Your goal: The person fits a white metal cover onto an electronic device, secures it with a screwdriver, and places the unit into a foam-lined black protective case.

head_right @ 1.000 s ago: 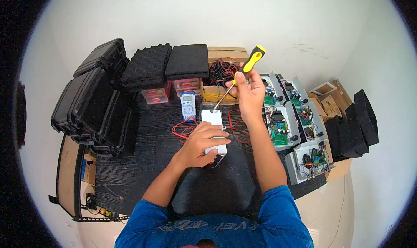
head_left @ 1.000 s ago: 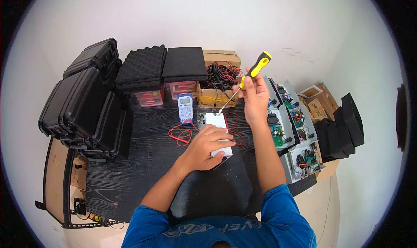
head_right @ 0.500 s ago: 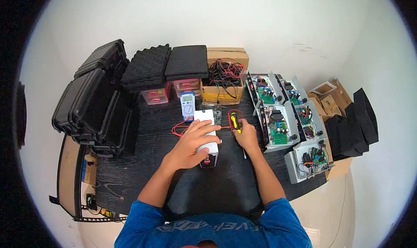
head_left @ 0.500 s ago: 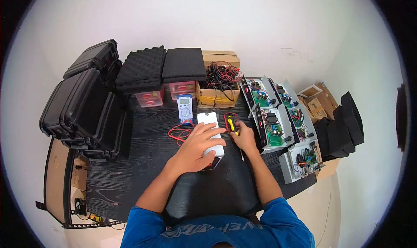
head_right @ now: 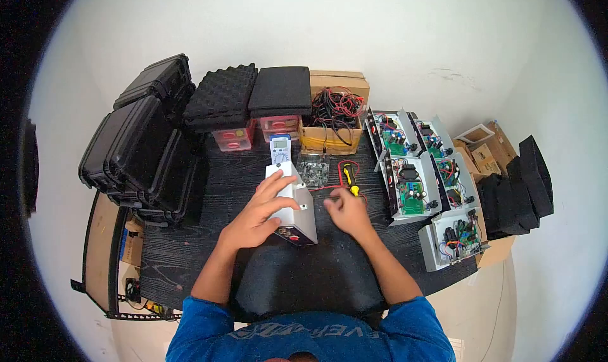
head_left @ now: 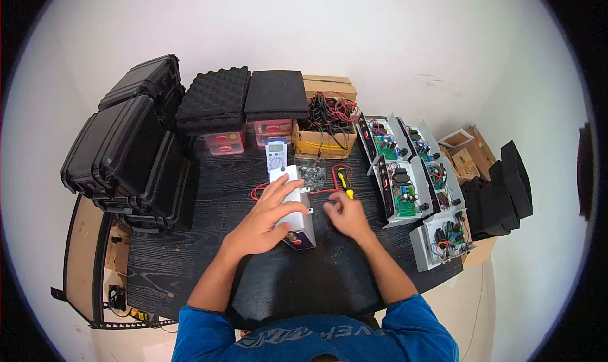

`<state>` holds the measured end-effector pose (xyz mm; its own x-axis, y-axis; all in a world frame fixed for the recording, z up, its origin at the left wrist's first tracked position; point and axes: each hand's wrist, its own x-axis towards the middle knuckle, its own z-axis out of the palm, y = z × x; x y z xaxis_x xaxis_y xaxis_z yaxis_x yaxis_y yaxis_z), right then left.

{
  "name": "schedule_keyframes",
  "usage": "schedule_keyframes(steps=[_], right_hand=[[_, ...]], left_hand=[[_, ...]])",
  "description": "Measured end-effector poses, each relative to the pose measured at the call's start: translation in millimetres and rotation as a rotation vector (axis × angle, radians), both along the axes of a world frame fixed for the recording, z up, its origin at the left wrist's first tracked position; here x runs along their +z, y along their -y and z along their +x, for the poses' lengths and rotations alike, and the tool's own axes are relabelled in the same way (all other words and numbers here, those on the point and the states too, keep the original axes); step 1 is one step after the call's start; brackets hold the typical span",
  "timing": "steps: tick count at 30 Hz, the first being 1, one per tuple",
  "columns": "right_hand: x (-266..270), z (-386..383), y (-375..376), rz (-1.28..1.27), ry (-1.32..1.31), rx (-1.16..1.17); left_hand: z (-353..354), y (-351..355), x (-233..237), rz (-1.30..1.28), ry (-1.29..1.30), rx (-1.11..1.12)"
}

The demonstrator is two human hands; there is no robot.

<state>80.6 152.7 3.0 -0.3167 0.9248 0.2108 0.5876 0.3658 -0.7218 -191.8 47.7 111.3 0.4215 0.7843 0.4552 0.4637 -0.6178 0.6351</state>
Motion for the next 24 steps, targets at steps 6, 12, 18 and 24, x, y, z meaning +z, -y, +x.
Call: schedule_keyframes(steps=[6, 12, 18, 24], right_hand=[[-33.4, -20.6, 46.8, -0.752, -0.420, 0.281], [-29.8, -37.1, 61.9, -0.819, -0.615, 0.294], [-26.2, -11.0, 91.1, -0.467, -0.469, 0.227], [8.9, 20.8, 121.4, -0.387, -0.290, 0.115]], left_hand=[[-28.6, 16.4, -10.6, -0.144, 0.008, 0.278], [-48.5, 28.2, -41.3, -0.189, 0.074, 0.418], [-35.7, 53.2, -66.1, -0.139, 0.242, 0.318], [-7.8, 57.8, -125.3, -0.218, 0.481, 0.188]])
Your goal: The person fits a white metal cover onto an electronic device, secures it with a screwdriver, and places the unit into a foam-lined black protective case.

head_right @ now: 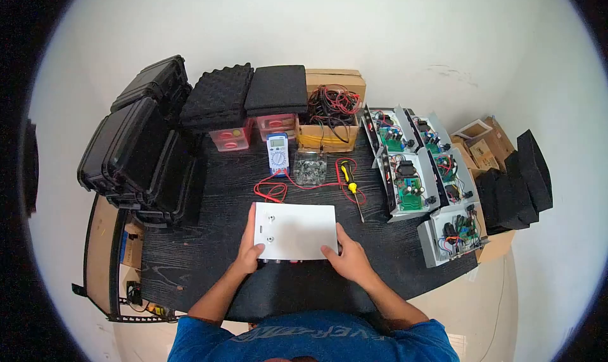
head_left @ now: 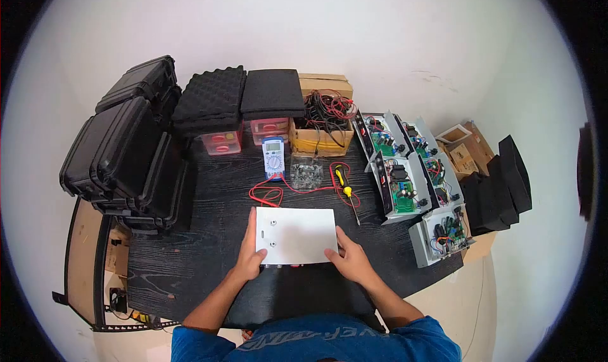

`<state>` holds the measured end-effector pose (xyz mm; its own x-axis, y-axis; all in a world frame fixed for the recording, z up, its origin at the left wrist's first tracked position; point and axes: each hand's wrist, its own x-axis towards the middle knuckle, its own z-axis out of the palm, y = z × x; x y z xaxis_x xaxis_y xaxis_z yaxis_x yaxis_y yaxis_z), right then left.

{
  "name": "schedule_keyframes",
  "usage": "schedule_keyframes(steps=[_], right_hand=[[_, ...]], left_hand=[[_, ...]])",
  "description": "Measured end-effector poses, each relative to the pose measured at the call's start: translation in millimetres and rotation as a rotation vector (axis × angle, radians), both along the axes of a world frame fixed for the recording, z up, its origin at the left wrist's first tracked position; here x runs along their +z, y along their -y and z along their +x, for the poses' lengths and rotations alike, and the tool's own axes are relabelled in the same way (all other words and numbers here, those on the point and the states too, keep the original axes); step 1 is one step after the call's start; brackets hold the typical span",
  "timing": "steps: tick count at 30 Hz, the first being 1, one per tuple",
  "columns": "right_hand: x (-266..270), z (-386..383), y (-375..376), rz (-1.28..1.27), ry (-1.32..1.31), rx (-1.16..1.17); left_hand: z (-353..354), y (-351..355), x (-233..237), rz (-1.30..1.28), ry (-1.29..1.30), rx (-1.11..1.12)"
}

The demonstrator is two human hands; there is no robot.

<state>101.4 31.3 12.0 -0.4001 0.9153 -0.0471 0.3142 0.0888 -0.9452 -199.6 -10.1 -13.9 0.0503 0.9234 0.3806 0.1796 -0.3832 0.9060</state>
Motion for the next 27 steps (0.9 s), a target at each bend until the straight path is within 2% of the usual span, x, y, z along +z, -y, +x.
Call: schedule_keyframes(steps=[2, 5, 14, 17, 20, 22, 27], right_hand=[[-4.1, 6.0, 4.5, 0.056, 0.068, -0.026], [8.4, 11.0, 9.7, -0.053, 0.158, -0.014], [23.0, 30.0, 30.6, 0.143, 0.368, -0.107], [15.9, 47.3, 36.6, 0.185, 0.371, -0.142], [6.2, 63.9, 41.5, 0.331, 0.364, -0.191], [-0.2, 74.6, 42.9, 0.369, 0.367, -0.224], [-5.6, 97.5, 51.1, 0.433, 0.387, -0.304]], left_hand=[[1.4, 0.0, -23.2, -0.018, 0.009, -0.037], [4.0, 0.1, -24.7, -0.017, 0.016, -0.080], [13.3, 4.2, -39.4, -0.095, -0.132, -0.200], [21.3, -1.1, -48.3, -0.093, -0.175, -0.258], [38.0, -6.5, -46.7, -0.103, -0.187, -0.298], [49.1, -10.6, -38.0, -0.100, -0.229, -0.330], [74.5, -21.1, -49.4, -0.065, -0.345, -0.415]])
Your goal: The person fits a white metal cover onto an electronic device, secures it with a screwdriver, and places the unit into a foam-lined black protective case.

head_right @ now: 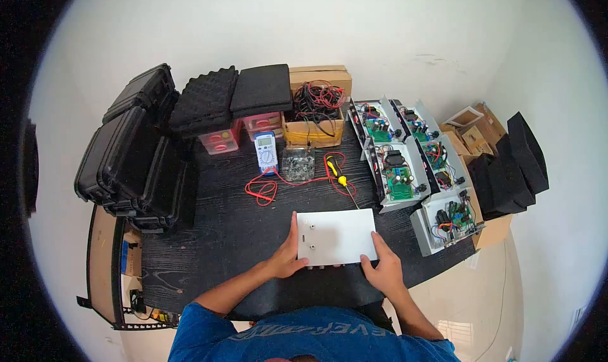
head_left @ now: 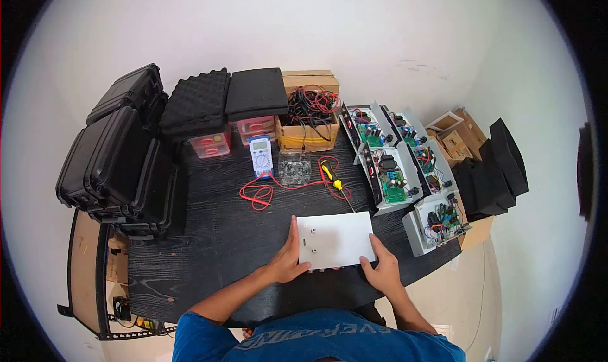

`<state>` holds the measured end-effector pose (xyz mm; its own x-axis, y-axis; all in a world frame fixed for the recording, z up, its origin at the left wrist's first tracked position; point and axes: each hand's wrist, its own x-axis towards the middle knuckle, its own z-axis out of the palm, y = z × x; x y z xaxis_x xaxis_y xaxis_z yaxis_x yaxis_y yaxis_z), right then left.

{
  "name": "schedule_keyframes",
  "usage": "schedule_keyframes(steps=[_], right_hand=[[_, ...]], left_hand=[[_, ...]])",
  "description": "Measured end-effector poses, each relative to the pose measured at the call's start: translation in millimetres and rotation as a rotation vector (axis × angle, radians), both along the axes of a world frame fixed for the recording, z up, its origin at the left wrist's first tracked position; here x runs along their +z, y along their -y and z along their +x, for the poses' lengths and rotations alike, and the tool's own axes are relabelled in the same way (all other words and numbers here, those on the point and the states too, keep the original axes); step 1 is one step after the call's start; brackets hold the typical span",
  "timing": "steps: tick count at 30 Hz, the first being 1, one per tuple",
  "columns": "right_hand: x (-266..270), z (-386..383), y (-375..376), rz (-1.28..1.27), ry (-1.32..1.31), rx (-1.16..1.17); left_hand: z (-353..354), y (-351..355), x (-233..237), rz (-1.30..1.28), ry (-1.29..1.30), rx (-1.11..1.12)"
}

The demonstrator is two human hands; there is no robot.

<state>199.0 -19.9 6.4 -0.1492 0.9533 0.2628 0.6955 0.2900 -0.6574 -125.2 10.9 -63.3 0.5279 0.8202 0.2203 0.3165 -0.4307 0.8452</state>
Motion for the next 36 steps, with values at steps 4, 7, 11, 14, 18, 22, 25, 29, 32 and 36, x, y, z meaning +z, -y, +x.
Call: schedule_keyframes(steps=[4, 7, 11, 14, 18, 22, 25, 29, 32, 36], right_hand=[[1.6, 12.5, 1.7, 0.007, 0.027, -0.028], [1.2, 15.4, -2.1, 0.023, 0.084, -0.052], [-1.0, 15.3, -1.6, 0.047, 0.165, -0.088], [3.2, 6.2, -0.4, 0.060, 0.173, -0.108], [3.1, -14.8, -13.6, 0.190, 0.332, 0.092], [12.4, -48.7, -29.7, 0.084, 0.289, 0.203], [14.2, -58.7, -46.1, 0.036, 0.346, 0.227], [12.9, -60.5, -53.9, 0.041, 0.349, 0.212], [22.3, -63.7, -57.2, 0.057, 0.329, 0.213], [13.9, -56.7, -57.9, -0.012, 0.364, 0.187]], left_hand=[[12.4, -3.1, 0.3, 0.077, -0.012, -0.047], [15.3, -6.8, 5.1, 0.212, -0.147, -0.060], [13.6, -10.3, 3.4, 0.253, -0.167, -0.108], [15.5, -11.0, -3.0, 0.284, -0.179, -0.102], [19.3, -10.6, -4.0, 0.244, -0.153, -0.079], [24.9, 1.2, 1.0, 0.257, -0.168, -0.038], [29.4, 4.3, 6.6, 0.285, -0.199, -0.006], [30.1, 3.8, 12.7, 0.305, -0.253, -0.001], [27.9, 1.6, 17.2, 0.302, -0.223, 0.020], [32.8, 5.9, 10.9, 0.259, -0.303, 0.016]])
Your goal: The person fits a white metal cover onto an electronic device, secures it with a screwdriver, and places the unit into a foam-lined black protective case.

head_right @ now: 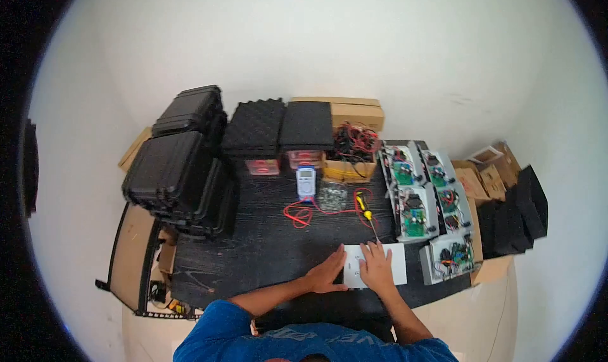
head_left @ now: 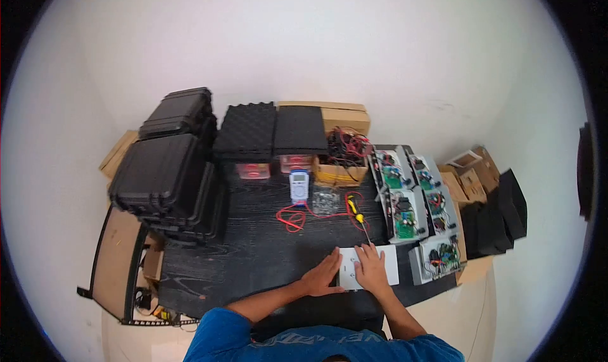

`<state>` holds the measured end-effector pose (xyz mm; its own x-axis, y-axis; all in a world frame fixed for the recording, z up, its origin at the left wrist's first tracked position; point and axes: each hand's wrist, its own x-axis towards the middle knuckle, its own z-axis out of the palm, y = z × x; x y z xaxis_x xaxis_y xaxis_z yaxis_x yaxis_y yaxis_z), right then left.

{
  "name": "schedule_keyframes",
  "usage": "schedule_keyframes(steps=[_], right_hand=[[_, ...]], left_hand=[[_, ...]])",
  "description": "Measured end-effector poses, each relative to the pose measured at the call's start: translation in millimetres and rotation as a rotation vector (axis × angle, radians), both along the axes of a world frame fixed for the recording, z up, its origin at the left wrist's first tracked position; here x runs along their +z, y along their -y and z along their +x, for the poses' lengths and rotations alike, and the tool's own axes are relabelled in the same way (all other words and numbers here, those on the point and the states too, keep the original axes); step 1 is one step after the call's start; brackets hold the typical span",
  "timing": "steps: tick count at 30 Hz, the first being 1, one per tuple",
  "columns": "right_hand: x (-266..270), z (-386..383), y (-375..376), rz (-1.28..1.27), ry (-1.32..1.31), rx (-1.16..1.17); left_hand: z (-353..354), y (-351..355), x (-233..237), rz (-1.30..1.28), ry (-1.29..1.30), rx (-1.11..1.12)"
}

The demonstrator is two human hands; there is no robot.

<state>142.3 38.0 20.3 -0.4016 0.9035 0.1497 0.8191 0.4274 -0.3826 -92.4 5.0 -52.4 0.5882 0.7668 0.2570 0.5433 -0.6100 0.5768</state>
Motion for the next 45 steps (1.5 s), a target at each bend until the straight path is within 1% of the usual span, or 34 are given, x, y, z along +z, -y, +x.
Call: schedule_keyframes(steps=[2, 5, 6, 8, 9, 10, 11, 12, 13, 14, 15, 17, 19, 21, 22, 23, 25, 26, 29, 31, 33, 34, 36, 37, 40, 42, 44, 45], right_hand=[[-0.1, -0.3, -7.5, -0.068, 0.017, -0.016], [21.2, -21.4, -17.2, -0.056, -0.149, 0.011], [35.8, -33.4, -20.8, -0.043, -0.190, 0.080], [73.0, -70.2, -26.2, -0.021, -0.271, 0.202], [85.6, -91.4, -32.8, -0.047, -0.363, 0.288], [106.6, -115.8, -34.9, -0.062, -0.380, 0.355], [129.9, -141.1, -34.5, -0.079, -0.394, 0.421], [149.5, -167.5, -36.0, -0.159, -0.450, 0.510], [168.5, -194.2, -36.9, -0.241, -0.506, 0.599], [189.4, -218.8, -35.2, -0.227, -0.528, 0.696], [207.6, -243.9, -34.3, -0.211, -0.550, 0.795], [229.7, -294.8, -35.6, -0.250, -0.551, 0.904], [244.1, -339.9, -36.9, -0.354, -0.637, 0.942], [247.8, -376.2, -38.3, -0.474, -0.706, 0.934], [245.4, -390.5, -39.0, -0.545, -0.730, 0.903], [243.3, -401.4, -40.2, -0.613, -0.752, 0.871], [243.0, -412.5, -38.0, -0.671, -0.738, 0.847], [240.9, -416.0, -35.8, -0.703, -0.728, 0.835], [214.2, -425.8, -38.0, -0.865, -0.904, 0.897], [234.0, -408.7, -22.2, -0.877, -0.908, 0.975], [248.4, -389.4, -3.0, -0.859, -0.883, 1.044], [250.2, -381.6, 5.8, -0.928, -0.920, 1.081], [249.9, -363.5, 24.4, -1.071, -0.986, 1.149], [250.2, -352.2, 35.3, -1.179, -0.974, 1.156], [251.4, -322.6, 58.4, -1.550, -0.981, 1.034], [227.8, -308.2, 74.5, -1.604, -0.972, 0.947], [211.6, -294.3, 82.0, -1.626, -0.933, 0.860], [205.5, -286.9, 82.3, -1.640, -0.907, 0.799]], left_hand=[[-2.7, 1.6, 3.2, -0.024, 0.065, 0.010], [-20.3, 7.0, 38.1, -0.043, 0.060, 0.096], [-33.8, 8.5, 60.1, 0.013, 0.070, 0.172], [-80.1, 20.5, 124.2, 0.120, 0.088, 0.308], [-109.9, 27.7, 161.3, 0.165, 0.017, 0.420], [-142.5, 36.1, 202.6, 0.209, -0.054, 0.532], [-169.7, 45.9, 246.0, 0.302, -0.062, 0.685], [-203.3, 54.7, 275.8, 0.433, -0.075, 0.796], [-237.4, 63.3, 300.8, 0.520, -0.148, 0.953], [-271.5, 72.1, 313.2, 0.689, -0.149, 1.075], [-311.1, 78.8, 321.1, 0.805, -0.163, 1.171], [-371.3, 89.4, 346.1, 0.801, -0.211, 1.418], [-441.7, 92.7, 338.3, 0.673, -0.148, 1.621], [-497.9, 94.3, 328.9, 0.298, 0.124, 1.673], [-508.8, 94.8, 326.9, 0.106, 0.261, 1.678], [-515.8, 94.1, 321.2, 0.093, 0.310, 1.635], [-515.9, 97.0, 318.3, 0.062, 0.406, 1.550], [-514.9, 102.3, 316.1, 0.069, 0.395, 1.541], [-499.1, 118.6, 333.8, 0.082, 0.387, 1.512], [-486.6, 144.7, 348.1, 0.080, 0.416, 1.509], [-465.3, 178.1, 363.4, 0.157, 0.413, 1.508], [-453.8, 195.7, 370.2, 0.196, 0.409, 1.507], [-435.6, 235.0, 371.2, 0.173, 0.436, 1.525], [-425.1, 253.0, 368.2, 0.162, 0.449, 1.535], [-388.5, 298.7, 350.4, 0.092, 0.479, 1.594], [-362.3, 316.7, 327.1, 0.007, 0.526, 1.675], [-345.4, 336.6, 286.5, -0.027, 0.410, 1.745], [-335.1, 341.7, 264.5, -0.019, 0.445, 1.749]])
